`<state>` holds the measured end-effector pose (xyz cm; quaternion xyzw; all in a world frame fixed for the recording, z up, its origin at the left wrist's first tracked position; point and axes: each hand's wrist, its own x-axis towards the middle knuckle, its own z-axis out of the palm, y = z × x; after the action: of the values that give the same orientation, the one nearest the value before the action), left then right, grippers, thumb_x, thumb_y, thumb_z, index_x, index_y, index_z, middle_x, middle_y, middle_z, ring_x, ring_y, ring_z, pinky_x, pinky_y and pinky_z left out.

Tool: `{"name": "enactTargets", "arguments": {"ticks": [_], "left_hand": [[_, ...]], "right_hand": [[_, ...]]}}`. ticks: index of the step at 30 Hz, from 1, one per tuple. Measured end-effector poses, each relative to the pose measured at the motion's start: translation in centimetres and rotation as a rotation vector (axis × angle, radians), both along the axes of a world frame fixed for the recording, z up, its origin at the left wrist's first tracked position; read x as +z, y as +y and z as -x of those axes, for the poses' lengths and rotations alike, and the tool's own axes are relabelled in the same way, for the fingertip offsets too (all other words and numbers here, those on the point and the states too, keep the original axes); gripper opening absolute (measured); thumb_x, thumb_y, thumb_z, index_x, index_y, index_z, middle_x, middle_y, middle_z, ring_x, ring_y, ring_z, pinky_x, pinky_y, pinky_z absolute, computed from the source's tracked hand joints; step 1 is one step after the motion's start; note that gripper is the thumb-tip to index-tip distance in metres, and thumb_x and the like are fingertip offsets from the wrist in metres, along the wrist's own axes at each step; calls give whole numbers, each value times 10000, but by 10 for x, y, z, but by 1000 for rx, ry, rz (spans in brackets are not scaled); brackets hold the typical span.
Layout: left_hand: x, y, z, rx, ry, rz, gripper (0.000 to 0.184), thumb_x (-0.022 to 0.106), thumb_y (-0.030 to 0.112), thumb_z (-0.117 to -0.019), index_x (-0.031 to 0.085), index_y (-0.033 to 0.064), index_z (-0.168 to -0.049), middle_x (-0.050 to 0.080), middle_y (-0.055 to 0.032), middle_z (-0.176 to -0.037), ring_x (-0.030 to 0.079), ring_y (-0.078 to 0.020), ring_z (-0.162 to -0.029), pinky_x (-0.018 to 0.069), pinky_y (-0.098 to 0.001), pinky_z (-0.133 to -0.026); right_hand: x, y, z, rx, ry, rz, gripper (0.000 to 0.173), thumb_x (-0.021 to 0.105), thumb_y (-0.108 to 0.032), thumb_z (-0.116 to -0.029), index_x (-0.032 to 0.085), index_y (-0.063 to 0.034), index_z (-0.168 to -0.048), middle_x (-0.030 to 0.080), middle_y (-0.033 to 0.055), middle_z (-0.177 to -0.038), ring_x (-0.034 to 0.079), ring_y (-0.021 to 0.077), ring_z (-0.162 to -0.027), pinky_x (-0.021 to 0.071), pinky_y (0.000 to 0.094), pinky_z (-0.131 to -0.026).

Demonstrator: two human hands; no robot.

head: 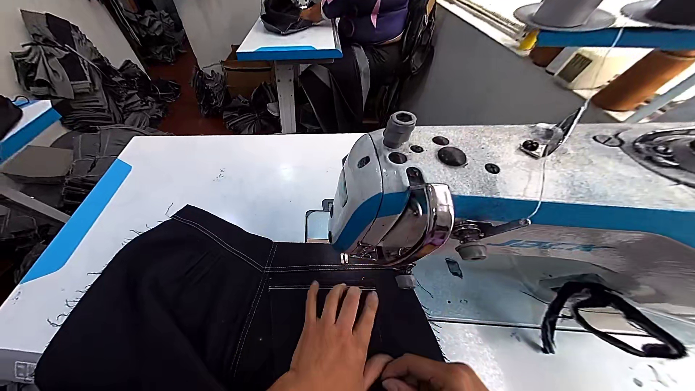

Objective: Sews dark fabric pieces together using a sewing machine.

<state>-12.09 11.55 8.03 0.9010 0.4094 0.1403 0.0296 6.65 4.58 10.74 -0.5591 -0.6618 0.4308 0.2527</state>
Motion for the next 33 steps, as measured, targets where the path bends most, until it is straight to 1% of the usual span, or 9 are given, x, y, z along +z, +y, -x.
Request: {"name": "enactTargets", "arguments": {"ticks": [2,4,5,8,11,13,16,27,33], "left_hand": [[-11,-11,6,30,8,8,728,440,688,-955,478,252,-1537,491,-137,-1553,429,-454,-1437,228,-869,-1012],[-13,-14,6,67,13,6,761,381,767,-929,474,320,-1538,464,-116,-1581,378,-492,-1456,189,-895,-995],[-12,-13,5,82,12,8,766,377,791,-914,479,348,-1532,465,-97,-1584,364,-505,-1459,181,-899,-993],[-8,-12,6,112,5,64,799,395,848,-857,484,406,-1517,453,-61,-1597,303,-543,-1472,146,-915,-981],[0,-10,11,114,31,199,897,398,896,-810,388,418,-1569,357,-52,-1654,186,-539,-1515,68,-918,-995],[3,-9,13,107,46,245,954,401,924,-777,354,417,-1584,316,-33,-1674,150,-523,-1530,51,-914,-998],[9,-4,14,102,86,337,999,407,949,-741,297,447,-1598,242,-25,-1702,57,-524,-1542,2,-914,-994],[9,-6,10,108,84,305,1000,410,938,-750,308,422,-1601,271,-59,-1690,114,-548,-1526,45,-923,-979],[5,-13,7,126,94,238,1010,382,953,-742,321,419,-1597,304,-72,-1677,162,-564,-1510,83,-931,-959]], "right_hand": [[-1,22,-9,-35,-79,-176,225,637,-225,-989,751,-31,-1003,737,74,-802,703,154,-666,599,361,-626],[-17,53,-7,-179,-240,-434,266,582,-323,-976,745,-113,-972,716,-16,-787,673,65,-654,576,265,-583],[-25,69,-4,-243,-341,-529,285,560,-348,-966,747,-133,-970,696,-31,-791,654,66,-654,554,267,-577],[-37,97,5,-276,-472,-605,292,595,-348,-941,778,-123,-971,698,32,-818,655,177,-640,544,404,-577],[-36,100,12,-275,-492,-557,244,615,-292,-956,757,-94,-960,702,87,-859,680,270,-699,540,513,-602],[-37,98,15,-286,-522,-562,264,594,-287,-969,737,-66,-947,680,121,-861,685,327,-740,522,546,-591],[-37,96,18,-290,-583,-576,320,542,-321,-987,716,-59,-925,653,134,-850,676,353,-717,491,526,-525],[-36,98,13,-271,-611,-488,361,492,-382,-1001,702,-92,-951,659,113,-873,677,344,-743,474,540,-537],[-37,101,4,-223,-580,-458,388,485,-430,-991,707,-118,-925,655,64,-853,673,282,-737,499,509,-567]]}}
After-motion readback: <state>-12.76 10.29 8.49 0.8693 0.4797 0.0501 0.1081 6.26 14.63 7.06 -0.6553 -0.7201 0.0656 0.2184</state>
